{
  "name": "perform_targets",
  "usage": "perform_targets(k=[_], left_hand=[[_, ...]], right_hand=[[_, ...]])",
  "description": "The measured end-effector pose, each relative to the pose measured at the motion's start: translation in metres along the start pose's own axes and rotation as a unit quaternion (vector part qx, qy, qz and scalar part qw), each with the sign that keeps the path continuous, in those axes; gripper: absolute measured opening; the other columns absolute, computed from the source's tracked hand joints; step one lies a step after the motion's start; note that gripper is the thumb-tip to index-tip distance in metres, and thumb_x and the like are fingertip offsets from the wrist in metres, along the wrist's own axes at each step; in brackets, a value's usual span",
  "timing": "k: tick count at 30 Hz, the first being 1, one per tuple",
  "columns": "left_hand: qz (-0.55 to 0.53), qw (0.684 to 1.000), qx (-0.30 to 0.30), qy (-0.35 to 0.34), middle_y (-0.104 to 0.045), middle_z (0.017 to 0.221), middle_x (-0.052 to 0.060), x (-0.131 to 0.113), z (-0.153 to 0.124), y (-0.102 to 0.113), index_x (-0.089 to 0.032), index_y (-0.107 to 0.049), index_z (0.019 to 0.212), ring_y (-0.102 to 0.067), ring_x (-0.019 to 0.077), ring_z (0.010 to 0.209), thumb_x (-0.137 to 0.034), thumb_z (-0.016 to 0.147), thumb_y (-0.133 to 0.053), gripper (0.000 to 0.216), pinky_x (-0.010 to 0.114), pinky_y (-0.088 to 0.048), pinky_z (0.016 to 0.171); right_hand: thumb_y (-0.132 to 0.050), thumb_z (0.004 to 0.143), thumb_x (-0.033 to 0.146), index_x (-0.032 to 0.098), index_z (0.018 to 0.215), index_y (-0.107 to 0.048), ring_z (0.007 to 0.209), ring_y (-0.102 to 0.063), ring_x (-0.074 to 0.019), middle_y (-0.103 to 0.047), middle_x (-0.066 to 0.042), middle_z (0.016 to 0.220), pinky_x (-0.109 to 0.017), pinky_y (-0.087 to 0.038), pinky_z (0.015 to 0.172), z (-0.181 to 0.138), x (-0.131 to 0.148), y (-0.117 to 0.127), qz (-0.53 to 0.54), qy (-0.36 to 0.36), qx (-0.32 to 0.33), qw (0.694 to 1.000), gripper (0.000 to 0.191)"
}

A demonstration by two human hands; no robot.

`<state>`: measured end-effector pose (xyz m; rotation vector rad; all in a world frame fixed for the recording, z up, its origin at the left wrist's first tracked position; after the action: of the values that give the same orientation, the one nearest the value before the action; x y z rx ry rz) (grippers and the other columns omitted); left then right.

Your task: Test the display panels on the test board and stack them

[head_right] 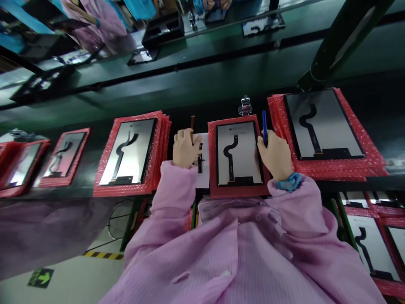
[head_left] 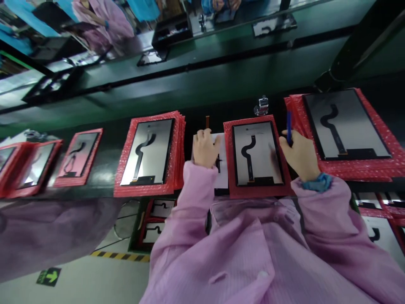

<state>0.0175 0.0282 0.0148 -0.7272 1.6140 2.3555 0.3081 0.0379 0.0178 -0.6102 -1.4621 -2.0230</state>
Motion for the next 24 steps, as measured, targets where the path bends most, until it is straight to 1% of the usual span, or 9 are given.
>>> perform_targets(k=[2, 4, 6, 8, 11, 14, 17, 22, 24], left_hand=[[0.034, 0.998, -0.004, 0.048, -0.063, 0.124, 0.026, 0.021, 0.025, -0.011, -0.011, -0.061, 0.12, -0.055, 0.0453, 0.121, -0.035, 0.085, -0.073, 0.044, 0.063, -0.046, 0.102], [0.029, 0.998, -0.004, 0.058, -0.063, 0.123, 0.026, 0.033, 0.04, -0.02, -0.012, -0.059, 0.123, -0.054, 0.0468, 0.123, -0.024, 0.08, -0.075, 0.048, 0.065, -0.046, 0.102], [0.017, 0.998, -0.014, 0.055, -0.065, 0.121, 0.023, 0.039, 0.047, -0.025, -0.014, -0.057, 0.123, -0.055, 0.0447, 0.124, -0.013, 0.077, -0.071, 0.048, 0.065, -0.045, 0.104], [-0.002, 0.997, -0.019, 0.069, -0.067, 0.115, 0.019, 0.043, 0.05, -0.027, -0.013, -0.057, 0.124, -0.057, 0.0412, 0.121, -0.003, 0.075, -0.066, 0.05, 0.064, -0.044, 0.106], [-0.115, 0.989, -0.021, 0.095, -0.068, 0.097, 0.01, 0.049, 0.054, -0.028, -0.013, -0.053, 0.13, -0.066, 0.03, 0.106, 0.001, 0.076, -0.065, 0.057, 0.054, -0.049, 0.104], [-0.28, 0.955, -0.04, 0.084, -0.068, 0.09, 0.003, 0.055, 0.06, -0.027, -0.018, -0.045, 0.142, -0.068, 0.0183, 0.09, -0.006, 0.086, -0.066, 0.061, 0.04, -0.054, 0.099], [-0.363, 0.929, -0.044, 0.062, -0.07, 0.089, 0.002, 0.058, 0.065, -0.025, -0.021, -0.05, 0.14, -0.069, 0.0152, 0.087, -0.019, 0.094, -0.067, 0.049, 0.036, -0.056, 0.095], [-0.412, 0.909, -0.049, 0.038, -0.072, 0.083, 0.001, 0.049, 0.062, -0.016, -0.019, -0.07, 0.102, -0.071, 0.0133, 0.08, -0.034, 0.095, -0.07, 0.016, 0.029, -0.058, 0.085], [-0.421, 0.905, -0.048, 0.025, -0.072, 0.079, 0.002, 0.043, 0.059, -0.012, -0.019, -0.07, 0.086, -0.07, 0.0125, 0.077, -0.041, 0.097, -0.068, 0.024, 0.026, -0.058, 0.081]], right_hand=[[-0.063, 0.09, 0.038, 0.011, 0.124, -0.065, 0.09, -0.066, -0.0302, -0.069, -0.019, 0.104, -0.041, -0.053, 0.074, 0.003, -0.004, -0.003, -0.099, 0.012, -0.046, 0.994, 0.043], [-0.061, 0.092, 0.036, 0.008, 0.137, -0.055, 0.11, -0.063, -0.0376, -0.065, -0.026, 0.121, -0.05, -0.055, 0.084, 0.001, 0.002, -0.007, -0.136, 0.041, -0.042, 0.989, 0.053], [-0.059, 0.094, 0.035, 0.009, 0.143, -0.051, 0.125, -0.057, -0.0401, -0.061, -0.026, 0.132, -0.057, -0.053, 0.099, -0.003, 0.013, -0.016, -0.121, 0.107, 0.025, 0.987, 0.056], [-0.059, 0.095, 0.039, 0.009, 0.149, -0.048, 0.14, -0.049, -0.04, -0.056, -0.025, 0.145, -0.059, -0.044, 0.114, -0.006, 0.023, -0.031, -0.091, 0.179, 0.122, 0.972, 0.062], [-0.061, 0.095, 0.049, 0.006, 0.156, -0.039, 0.155, -0.032, -0.0392, -0.039, -0.024, 0.162, -0.06, -0.031, 0.126, -0.007, 0.027, -0.054, -0.077, 0.22, 0.22, 0.947, 0.079], [-0.059, 0.096, 0.051, 0.003, 0.158, -0.036, 0.157, -0.028, -0.0387, -0.036, -0.025, 0.164, -0.061, -0.026, 0.128, -0.007, 0.023, -0.068, -0.083, 0.21, 0.243, 0.944, 0.081], [-0.059, 0.097, 0.047, 0.003, 0.157, -0.037, 0.157, -0.029, -0.0375, -0.037, -0.025, 0.163, -0.059, -0.026, 0.129, -0.009, 0.023, -0.071, -0.078, 0.202, 0.241, 0.946, 0.078], [-0.065, 0.094, 0.036, 0.011, 0.152, -0.045, 0.154, -0.036, -0.0376, -0.05, -0.022, 0.156, -0.063, -0.028, 0.127, -0.011, 0.025, -0.067, -0.021, 0.189, 0.233, 0.954, 0.066], [-0.067, 0.092, 0.032, 0.016, 0.145, -0.052, 0.148, -0.044, -0.037, -0.06, -0.019, 0.144, -0.063, -0.033, 0.125, -0.012, 0.026, -0.067, 0.037, 0.18, 0.226, 0.957, 0.058]])
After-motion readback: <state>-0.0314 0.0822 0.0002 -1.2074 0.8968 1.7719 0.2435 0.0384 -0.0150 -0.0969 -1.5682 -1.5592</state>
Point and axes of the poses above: each hand's wrist, its own z-axis towards the middle knuckle, its own y-axis out of the back of the hand, x = y × z, the point moved 2 cm from there along z, towards the middle knuckle
